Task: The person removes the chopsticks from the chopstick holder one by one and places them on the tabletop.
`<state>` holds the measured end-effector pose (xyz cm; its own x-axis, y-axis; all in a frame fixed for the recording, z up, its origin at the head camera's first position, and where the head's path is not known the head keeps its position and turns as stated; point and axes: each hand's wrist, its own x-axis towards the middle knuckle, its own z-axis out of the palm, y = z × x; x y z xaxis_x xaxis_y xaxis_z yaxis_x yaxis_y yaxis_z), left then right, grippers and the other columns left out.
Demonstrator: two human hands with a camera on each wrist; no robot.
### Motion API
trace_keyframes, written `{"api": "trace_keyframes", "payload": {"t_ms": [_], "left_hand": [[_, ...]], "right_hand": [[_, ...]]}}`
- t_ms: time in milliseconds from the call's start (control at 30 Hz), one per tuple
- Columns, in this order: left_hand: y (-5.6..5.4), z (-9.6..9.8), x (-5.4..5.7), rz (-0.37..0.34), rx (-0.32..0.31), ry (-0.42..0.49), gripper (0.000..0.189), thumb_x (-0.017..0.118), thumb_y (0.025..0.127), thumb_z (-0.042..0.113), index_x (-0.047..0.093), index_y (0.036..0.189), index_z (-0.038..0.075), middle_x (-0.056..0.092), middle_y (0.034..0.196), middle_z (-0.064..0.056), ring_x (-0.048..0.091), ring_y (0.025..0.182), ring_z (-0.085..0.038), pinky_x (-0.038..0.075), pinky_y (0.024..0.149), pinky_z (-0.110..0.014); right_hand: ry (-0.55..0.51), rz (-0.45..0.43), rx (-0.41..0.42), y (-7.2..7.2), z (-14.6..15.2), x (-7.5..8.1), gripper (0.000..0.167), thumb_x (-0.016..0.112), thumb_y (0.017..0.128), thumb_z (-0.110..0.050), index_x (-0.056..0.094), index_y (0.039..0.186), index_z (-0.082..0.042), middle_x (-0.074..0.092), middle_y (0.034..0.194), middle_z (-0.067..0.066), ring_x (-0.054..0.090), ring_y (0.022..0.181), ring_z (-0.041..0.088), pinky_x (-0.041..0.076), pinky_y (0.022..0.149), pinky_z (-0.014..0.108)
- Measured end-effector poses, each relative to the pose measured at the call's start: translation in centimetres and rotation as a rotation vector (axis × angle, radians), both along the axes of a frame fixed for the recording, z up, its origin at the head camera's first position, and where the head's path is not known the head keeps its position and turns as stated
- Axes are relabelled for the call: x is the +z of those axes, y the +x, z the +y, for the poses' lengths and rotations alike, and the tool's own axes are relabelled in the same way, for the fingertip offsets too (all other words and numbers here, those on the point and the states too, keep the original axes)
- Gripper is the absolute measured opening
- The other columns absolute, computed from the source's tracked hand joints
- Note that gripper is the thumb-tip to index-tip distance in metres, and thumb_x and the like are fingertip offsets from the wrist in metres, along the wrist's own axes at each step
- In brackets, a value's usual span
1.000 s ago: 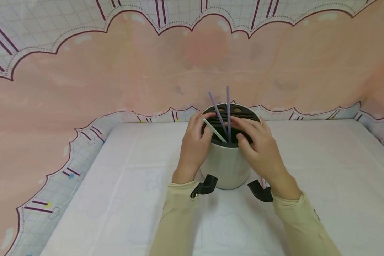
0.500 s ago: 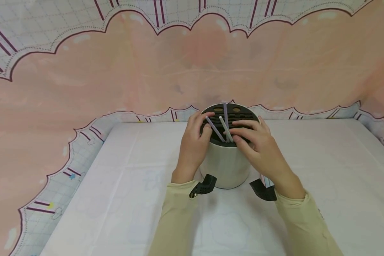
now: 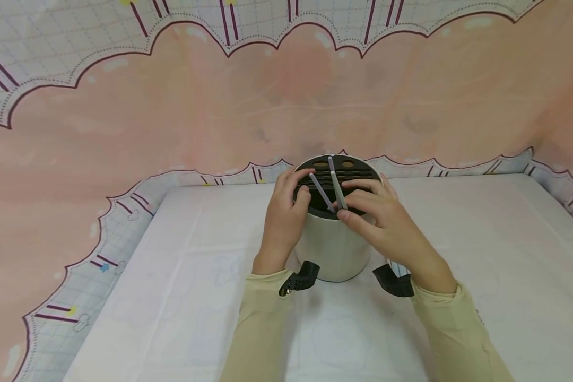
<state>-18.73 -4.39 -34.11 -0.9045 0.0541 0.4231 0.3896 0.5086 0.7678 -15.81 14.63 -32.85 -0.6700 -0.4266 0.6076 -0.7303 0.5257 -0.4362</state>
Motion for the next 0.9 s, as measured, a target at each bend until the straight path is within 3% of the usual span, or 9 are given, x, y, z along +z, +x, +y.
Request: {"api": "trace_keyframes", "payload": {"t_ms": [100, 200, 633, 900], "left_hand": [[-0.05, -0.12, -0.04, 0.005, 0.000, 0.001, 0.036, 0.035, 0.091, 0.030, 0.051, 0.123, 0.031, 0.031, 0.138, 0.011, 0.032, 0.124, -0.008, 0.033, 0.094, -0.037], [-0.08, -0.17, -0.09, 0.005, -0.007, 0.005, 0.036, 0.035, 0.091, 0.030, 0.051, 0.124, 0.030, 0.030, 0.138, 0.011, 0.031, 0.124, -0.007, 0.033, 0.094, -0.036], [0.01, 0.12, 0.23, -0.001, -0.016, 0.004, 0.036, 0.036, 0.091, 0.028, 0.052, 0.123, 0.028, 0.030, 0.140, 0.007, 0.032, 0.124, -0.012, 0.034, 0.093, -0.038], [-0.01, 0.00, 0.13, -0.002, 0.004, -0.001, 0.036, 0.035, 0.090, 0.027, 0.052, 0.122, 0.030, 0.030, 0.139, 0.009, 0.032, 0.125, -0.010, 0.033, 0.094, -0.038]], "right_hand": [[-0.022, -0.063, -0.027, 0.15, -0.01, 0.11, 0.014, 0.055, 0.088, -0.024, 0.066, 0.095, -0.021, 0.054, 0.117, -0.005, 0.037, 0.118, 0.016, 0.026, 0.097, 0.044], [-0.042, -0.122, -0.069, 0.29, 0.05, 0.11, 0.017, 0.053, 0.089, -0.026, 0.067, 0.097, -0.021, 0.047, 0.125, -0.002, 0.039, 0.117, 0.017, 0.041, 0.080, 0.039], [-0.202, -0.120, -0.100, -0.03, 0.70, 0.05, 0.019, 0.051, 0.090, -0.021, 0.067, 0.096, -0.014, 0.059, 0.111, -0.005, 0.045, 0.114, 0.007, 0.035, 0.090, 0.021], [-0.226, -0.145, -0.153, 0.19, 0.51, 0.50, 0.018, 0.051, 0.090, -0.021, 0.067, 0.094, -0.016, 0.062, 0.099, -0.008, 0.052, 0.102, 0.003, 0.039, 0.082, 0.017]]}}
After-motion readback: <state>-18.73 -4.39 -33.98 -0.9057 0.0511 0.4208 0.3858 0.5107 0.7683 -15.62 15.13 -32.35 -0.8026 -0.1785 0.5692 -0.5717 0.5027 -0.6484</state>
